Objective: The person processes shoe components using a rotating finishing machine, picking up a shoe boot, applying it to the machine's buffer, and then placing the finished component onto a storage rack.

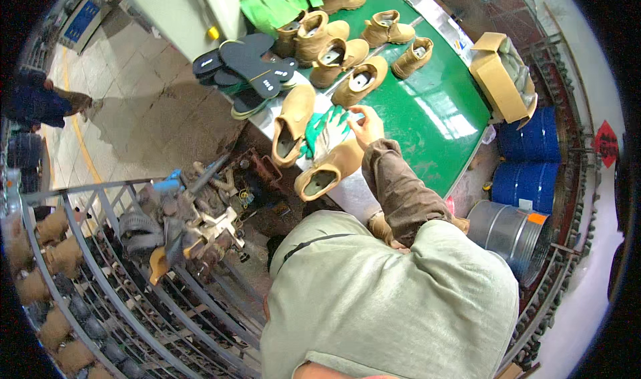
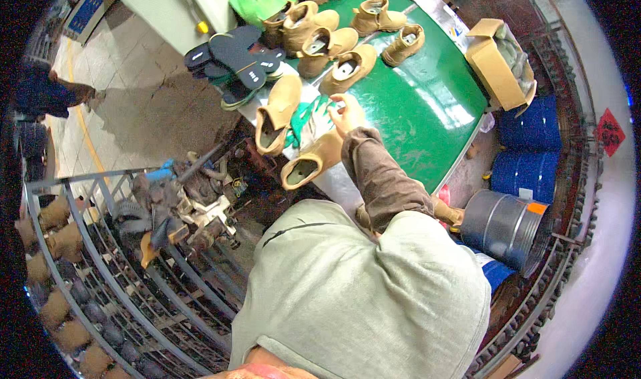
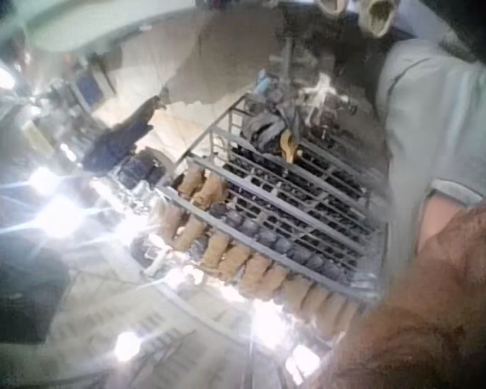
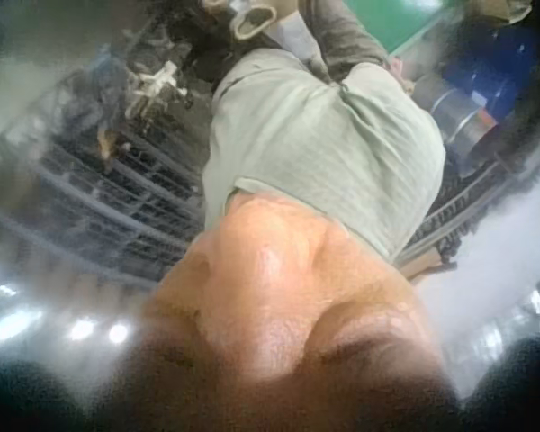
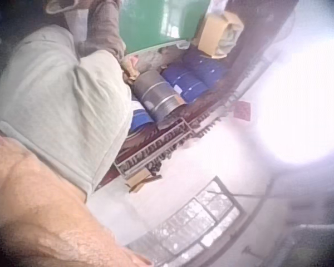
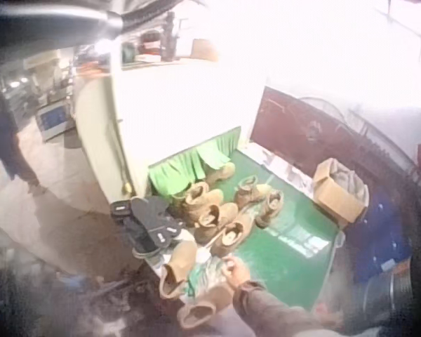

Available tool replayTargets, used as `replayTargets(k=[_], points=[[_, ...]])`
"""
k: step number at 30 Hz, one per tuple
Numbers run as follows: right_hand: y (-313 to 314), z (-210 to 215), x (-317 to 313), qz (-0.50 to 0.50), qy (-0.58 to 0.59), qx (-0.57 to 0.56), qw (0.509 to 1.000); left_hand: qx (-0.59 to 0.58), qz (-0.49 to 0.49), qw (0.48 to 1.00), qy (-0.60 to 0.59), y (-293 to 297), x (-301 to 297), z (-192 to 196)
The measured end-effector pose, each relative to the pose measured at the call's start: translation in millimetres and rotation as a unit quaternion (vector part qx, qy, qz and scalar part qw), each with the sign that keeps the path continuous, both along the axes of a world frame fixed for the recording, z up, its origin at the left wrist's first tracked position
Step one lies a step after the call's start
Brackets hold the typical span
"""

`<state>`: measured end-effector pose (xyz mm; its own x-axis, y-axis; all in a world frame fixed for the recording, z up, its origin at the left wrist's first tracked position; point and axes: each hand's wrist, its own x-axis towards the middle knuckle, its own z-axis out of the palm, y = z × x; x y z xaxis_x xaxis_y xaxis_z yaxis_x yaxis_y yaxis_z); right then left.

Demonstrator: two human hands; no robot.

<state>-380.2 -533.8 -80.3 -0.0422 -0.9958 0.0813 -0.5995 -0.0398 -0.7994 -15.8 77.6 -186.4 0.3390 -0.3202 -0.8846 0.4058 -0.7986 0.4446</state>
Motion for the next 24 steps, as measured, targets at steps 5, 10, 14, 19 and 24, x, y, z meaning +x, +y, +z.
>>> replayTargets(k=[5,10,14,19,24], points=[[-115,-37,-106,-0.150,0.028,-0.048,0.987,0.022,-0.050,0.998,-0.025,-49,-37,31],[-247,-50,-210,-0.223,0.271,-0.066,0.934,0.048,-0.073,0.995,-0.043,-83,-60,55],[-306,-36,-246,-0.019,0.388,0.233,0.891,0.079,-0.062,0.993,-0.061,-83,-85,72],[-269,-66,-275,-0.072,0.314,0.102,0.941,0.077,-0.083,0.991,-0.069,-93,-80,80],[-212,-11,-252,-0.056,0.191,0.009,0.980,0.003,-0.139,0.986,-0.095,-98,-65,76]])
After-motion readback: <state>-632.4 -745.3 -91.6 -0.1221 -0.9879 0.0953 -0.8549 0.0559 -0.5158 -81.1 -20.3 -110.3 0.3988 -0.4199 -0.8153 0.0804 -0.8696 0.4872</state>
